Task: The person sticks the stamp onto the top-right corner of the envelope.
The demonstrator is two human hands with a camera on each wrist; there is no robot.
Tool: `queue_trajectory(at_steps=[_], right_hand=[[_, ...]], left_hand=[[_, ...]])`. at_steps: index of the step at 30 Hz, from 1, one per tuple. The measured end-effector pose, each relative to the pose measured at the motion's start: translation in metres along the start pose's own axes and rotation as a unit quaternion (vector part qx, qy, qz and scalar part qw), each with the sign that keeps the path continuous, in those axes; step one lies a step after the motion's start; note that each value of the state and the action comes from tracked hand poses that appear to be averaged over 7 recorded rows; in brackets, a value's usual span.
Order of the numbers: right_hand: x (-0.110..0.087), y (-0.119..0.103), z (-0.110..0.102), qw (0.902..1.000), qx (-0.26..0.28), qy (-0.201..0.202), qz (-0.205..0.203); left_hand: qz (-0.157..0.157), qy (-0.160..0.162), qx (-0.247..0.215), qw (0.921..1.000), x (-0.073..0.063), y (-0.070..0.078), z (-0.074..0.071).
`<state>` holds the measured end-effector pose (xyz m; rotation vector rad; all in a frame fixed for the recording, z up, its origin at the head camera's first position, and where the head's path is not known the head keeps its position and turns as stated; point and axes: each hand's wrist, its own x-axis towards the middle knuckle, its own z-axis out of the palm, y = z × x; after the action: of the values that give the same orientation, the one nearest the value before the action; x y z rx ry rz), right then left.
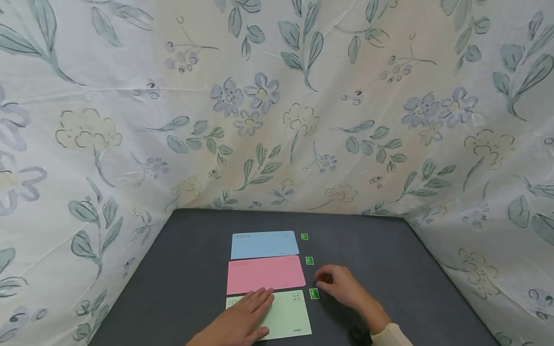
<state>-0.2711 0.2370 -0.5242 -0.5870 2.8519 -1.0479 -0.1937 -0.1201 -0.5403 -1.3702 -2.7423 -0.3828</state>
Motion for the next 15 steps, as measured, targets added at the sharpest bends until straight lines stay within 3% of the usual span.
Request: queue_trajectory(at_steps=[8,15], right_hand=[[0.0011,-0.0003,0.0027,0.9996,0.001,-0.017,-0.02],[0.002,-0.0022,0.0076,0.9992,-0.011,-0.027,-0.026]], left_hand=[[-0.001,-0.017,-0.032,0.9994,0.0008,0.0044,0.0081],[-0.005,-0.038,-0.057,0.9976,0.0013,0.0076,0.0057]])
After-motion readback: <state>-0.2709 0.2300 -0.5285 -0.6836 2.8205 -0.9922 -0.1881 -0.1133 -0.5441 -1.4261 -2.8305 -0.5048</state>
